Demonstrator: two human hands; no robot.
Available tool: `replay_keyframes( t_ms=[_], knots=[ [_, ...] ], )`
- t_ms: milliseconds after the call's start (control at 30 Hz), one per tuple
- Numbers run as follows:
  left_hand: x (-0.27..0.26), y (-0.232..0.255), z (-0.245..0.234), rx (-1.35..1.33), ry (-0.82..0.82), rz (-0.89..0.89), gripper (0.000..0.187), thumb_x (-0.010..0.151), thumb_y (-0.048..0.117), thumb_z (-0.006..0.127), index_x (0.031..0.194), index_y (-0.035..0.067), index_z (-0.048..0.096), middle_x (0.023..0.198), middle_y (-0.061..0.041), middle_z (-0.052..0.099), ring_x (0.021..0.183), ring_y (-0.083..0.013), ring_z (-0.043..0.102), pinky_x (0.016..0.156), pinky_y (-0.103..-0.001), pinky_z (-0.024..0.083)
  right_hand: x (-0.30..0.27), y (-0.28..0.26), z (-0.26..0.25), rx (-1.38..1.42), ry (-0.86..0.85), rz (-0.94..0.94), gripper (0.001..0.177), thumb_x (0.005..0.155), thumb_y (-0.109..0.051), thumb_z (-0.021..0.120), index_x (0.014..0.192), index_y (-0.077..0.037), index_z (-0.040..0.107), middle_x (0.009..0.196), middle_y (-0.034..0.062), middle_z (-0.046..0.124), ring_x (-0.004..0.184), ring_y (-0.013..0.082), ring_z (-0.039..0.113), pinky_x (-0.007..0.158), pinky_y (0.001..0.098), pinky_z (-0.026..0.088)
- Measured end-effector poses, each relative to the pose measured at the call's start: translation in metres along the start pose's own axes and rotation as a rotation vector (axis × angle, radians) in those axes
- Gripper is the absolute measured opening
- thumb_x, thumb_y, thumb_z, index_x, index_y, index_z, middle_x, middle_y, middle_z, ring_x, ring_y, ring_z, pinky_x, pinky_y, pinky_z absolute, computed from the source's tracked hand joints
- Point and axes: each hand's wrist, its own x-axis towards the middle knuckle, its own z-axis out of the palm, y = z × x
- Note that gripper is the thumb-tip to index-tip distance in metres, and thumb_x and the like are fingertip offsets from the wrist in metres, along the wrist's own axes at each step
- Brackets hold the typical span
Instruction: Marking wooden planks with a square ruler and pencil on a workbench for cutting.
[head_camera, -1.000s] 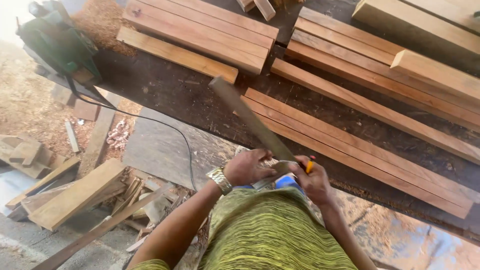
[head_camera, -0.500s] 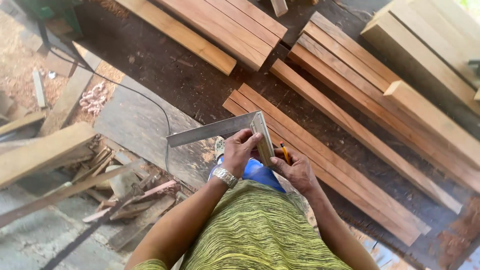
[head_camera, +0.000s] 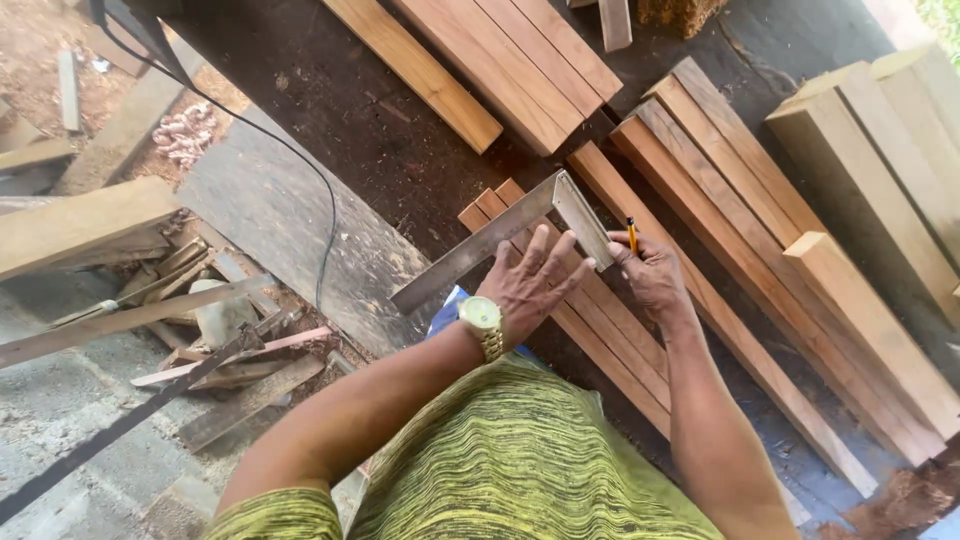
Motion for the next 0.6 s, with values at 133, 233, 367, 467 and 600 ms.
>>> replay_keyframes(
  t_ms=[133,233,367,467,600],
  knots=[
    [0.035,-0.01,-0.002,0.052,-0.104,0.029,0.084,0.099,0.02,0.058,0.164,0.035,0.007,0.171,-0.012,0.004,0.151,-0.0425,0.017,0.105,-0.075,0.035,0.009,-0.004,0.008,0.015,-0.029,0.021,0.025,0.098,-0.021,0.071,0.12,-0.012,0.076,0.08,-0.0093,0.062,0.063,0.0018,0.048,0.055,0.0183,0.038],
    [0.051,-0.014,-0.016,0.087,-0.221,0.076,0.088,0.097,0.025,0.06,0.164,0.036,0.004,0.171,-0.011,-0.001,0.151,-0.0437,0.009,0.104,-0.077,0.032,0.016,0.001,0.011,0.064,-0.054,0.018,0.024,0.1,-0.019,0.069,0.121,-0.01,0.075,0.082,-0.0101,0.064,0.066,0.0001,0.049,0.057,0.0176,0.039],
    [0.061,-0.013,-0.016,0.115,-0.284,0.104,0.09,0.096,0.034,0.059,0.165,0.033,0.001,0.171,-0.011,-0.005,0.152,-0.0446,0.005,0.102,-0.078,0.032,0.022,0.012,0.01,0.064,-0.03,0.106,0.024,0.1,-0.011,0.064,0.121,-0.008,0.076,0.077,-0.0082,0.059,0.063,0.0012,0.046,0.055,0.0193,0.036],
    [0.065,-0.009,-0.006,0.119,-0.273,0.089,0.086,0.098,0.035,0.057,0.165,0.03,0.003,0.171,-0.012,-0.004,0.152,-0.0455,0.006,0.098,-0.079,0.034,0.024,0.032,0.008,0.126,-0.062,0.082,0.024,0.103,-0.01,0.06,0.122,-0.006,0.073,0.079,-0.0091,0.06,0.065,0.0006,0.048,0.056,0.0185,0.037],
    [0.069,-0.01,0.006,0.137,-0.227,0.051,0.075,0.102,0.029,0.049,0.165,0.029,0.009,0.17,-0.015,0.0,0.152,-0.0461,0.008,0.091,-0.081,0.036,0.018,0.019,0.013,0.113,-0.057,0.095,0.024,0.105,-0.014,0.06,0.125,-0.005,0.072,0.074,-0.0068,0.059,0.061,0.0019,0.048,0.053,0.0197,0.037]
  ],
)
